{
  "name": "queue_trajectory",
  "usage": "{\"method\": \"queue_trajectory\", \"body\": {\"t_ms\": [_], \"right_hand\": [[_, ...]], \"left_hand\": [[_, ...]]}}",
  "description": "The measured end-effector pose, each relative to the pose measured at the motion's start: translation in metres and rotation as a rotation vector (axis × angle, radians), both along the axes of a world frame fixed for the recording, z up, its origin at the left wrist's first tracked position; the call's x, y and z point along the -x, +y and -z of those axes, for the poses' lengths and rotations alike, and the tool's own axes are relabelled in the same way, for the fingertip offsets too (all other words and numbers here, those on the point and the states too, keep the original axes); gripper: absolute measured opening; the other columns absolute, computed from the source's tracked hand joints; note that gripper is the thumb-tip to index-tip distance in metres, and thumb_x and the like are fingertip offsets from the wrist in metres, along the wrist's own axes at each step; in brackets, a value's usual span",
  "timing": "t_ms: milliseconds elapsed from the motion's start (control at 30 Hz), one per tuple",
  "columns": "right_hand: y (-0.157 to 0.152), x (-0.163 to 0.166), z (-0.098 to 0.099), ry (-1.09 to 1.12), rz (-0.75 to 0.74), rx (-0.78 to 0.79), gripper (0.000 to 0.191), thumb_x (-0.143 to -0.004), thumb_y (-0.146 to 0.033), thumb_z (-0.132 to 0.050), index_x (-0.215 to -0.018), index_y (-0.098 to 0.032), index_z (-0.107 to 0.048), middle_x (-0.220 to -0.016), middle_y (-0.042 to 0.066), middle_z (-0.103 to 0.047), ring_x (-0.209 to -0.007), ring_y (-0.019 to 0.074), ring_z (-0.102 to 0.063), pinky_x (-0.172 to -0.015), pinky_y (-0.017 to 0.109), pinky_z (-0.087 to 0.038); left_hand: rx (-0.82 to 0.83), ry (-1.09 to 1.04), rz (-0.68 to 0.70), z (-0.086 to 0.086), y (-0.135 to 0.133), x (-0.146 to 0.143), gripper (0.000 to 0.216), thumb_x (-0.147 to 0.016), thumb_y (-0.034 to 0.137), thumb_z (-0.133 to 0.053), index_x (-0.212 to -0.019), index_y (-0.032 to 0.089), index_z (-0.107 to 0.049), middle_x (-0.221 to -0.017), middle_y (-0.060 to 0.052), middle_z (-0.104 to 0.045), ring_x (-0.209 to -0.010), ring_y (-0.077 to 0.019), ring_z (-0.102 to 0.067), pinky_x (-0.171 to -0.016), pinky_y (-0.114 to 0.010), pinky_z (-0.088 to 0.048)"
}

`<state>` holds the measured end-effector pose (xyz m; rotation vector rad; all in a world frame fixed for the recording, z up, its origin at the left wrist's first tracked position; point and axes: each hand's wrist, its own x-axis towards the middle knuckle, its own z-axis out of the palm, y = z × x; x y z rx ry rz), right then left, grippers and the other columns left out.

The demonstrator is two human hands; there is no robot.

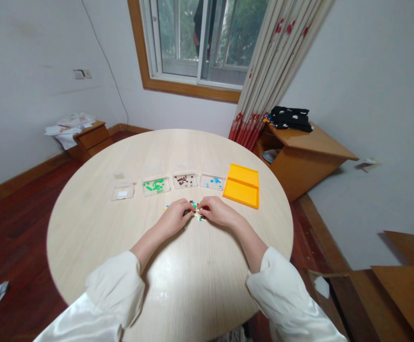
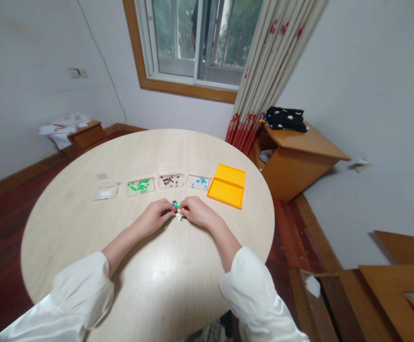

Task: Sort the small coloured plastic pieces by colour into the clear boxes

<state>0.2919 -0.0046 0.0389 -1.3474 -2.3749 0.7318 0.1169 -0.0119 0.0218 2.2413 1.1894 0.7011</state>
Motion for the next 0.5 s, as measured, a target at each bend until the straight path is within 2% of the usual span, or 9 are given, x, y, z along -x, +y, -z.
{"method": "queue_trajectory", "body": {"t_ms": [267,500], "right_hand": [[-0.003,-0.003,-0.004,0.023,0.009,0.048,0.016,-0.077,-0.010,-0.052,-0.073,-0.011,-0.068,-0.066,0.003,-0.061,-0.059,0.0085,-0.049,-0.057,0.019,-0.033],[-0.015,0.006,-0.006,-0.044,0.070,0.002,0.019,-0.073,-0.005,-0.050,-0.070,-0.011,-0.067,-0.067,0.005,-0.063,-0.060,0.0099,-0.050,-0.059,0.020,-0.033]], "left_hand": [[-0.212,0.382,0.054,0.010,-0.001,-0.009,0.025,-0.084,0.014,-0.045,-0.088,0.016,-0.069,-0.082,-0.009,-0.062,-0.080,-0.0190,-0.056,-0.073,-0.030,-0.040],[-0.237,0.493,0.042,0.009,-0.001,-0.010,0.025,-0.083,0.012,-0.042,-0.083,0.013,-0.067,-0.085,-0.011,-0.062,-0.081,-0.0211,-0.055,-0.073,-0.032,-0.040]]}}
